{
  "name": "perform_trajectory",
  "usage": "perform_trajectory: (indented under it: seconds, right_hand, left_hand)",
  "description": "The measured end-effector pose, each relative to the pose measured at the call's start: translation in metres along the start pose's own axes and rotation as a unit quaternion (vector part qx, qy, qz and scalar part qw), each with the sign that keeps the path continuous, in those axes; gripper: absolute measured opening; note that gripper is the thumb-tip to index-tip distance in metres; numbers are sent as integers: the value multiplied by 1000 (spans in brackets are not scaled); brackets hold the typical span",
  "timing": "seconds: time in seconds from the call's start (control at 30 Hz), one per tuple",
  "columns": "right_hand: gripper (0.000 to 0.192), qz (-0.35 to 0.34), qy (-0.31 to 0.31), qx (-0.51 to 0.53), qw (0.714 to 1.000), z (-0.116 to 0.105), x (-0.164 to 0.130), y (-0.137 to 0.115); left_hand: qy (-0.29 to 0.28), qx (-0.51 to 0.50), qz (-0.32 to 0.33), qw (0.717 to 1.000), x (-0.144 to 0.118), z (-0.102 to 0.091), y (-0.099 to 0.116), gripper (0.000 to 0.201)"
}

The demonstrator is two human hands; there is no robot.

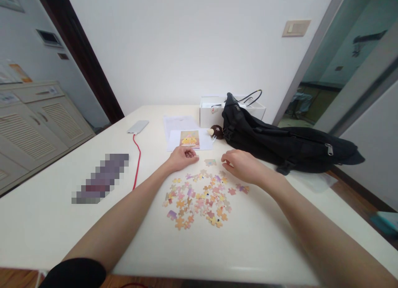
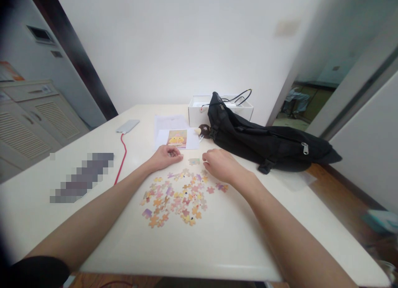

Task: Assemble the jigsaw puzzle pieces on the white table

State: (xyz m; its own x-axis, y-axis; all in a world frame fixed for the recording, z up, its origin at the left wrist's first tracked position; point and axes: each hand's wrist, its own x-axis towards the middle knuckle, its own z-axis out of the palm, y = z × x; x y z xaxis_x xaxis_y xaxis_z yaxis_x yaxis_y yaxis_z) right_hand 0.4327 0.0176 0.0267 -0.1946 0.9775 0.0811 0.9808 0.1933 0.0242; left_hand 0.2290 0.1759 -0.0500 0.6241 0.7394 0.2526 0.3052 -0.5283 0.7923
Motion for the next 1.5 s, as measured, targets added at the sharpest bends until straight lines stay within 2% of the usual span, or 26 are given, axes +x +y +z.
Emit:
perform_trajectory:
  seconds: [0.53,0.67,1.3,1.4,1.5]
  right_hand:
    - [17,-4,-4,2,1000,5,2,-2]
    - [18,-5,-5,4,1000,5,2,-2]
    - [18,-9,-19,5,1000,2,2,-6]
    - [17,-16,-16,9,1000,4,3,-5]
    - [18,-43,-2,24,999,6,3,-16]
  left_hand:
    - [1,15,-17,1000,0,-1,1,29]
    - [3,18,-14,1000,0,0,1,24]
    - [19,82,-43,996,2,-1,4,22]
    - [20,80,-40,996,3,-1,4,22]
    - [22,75,-39,996,3,-1,4,21]
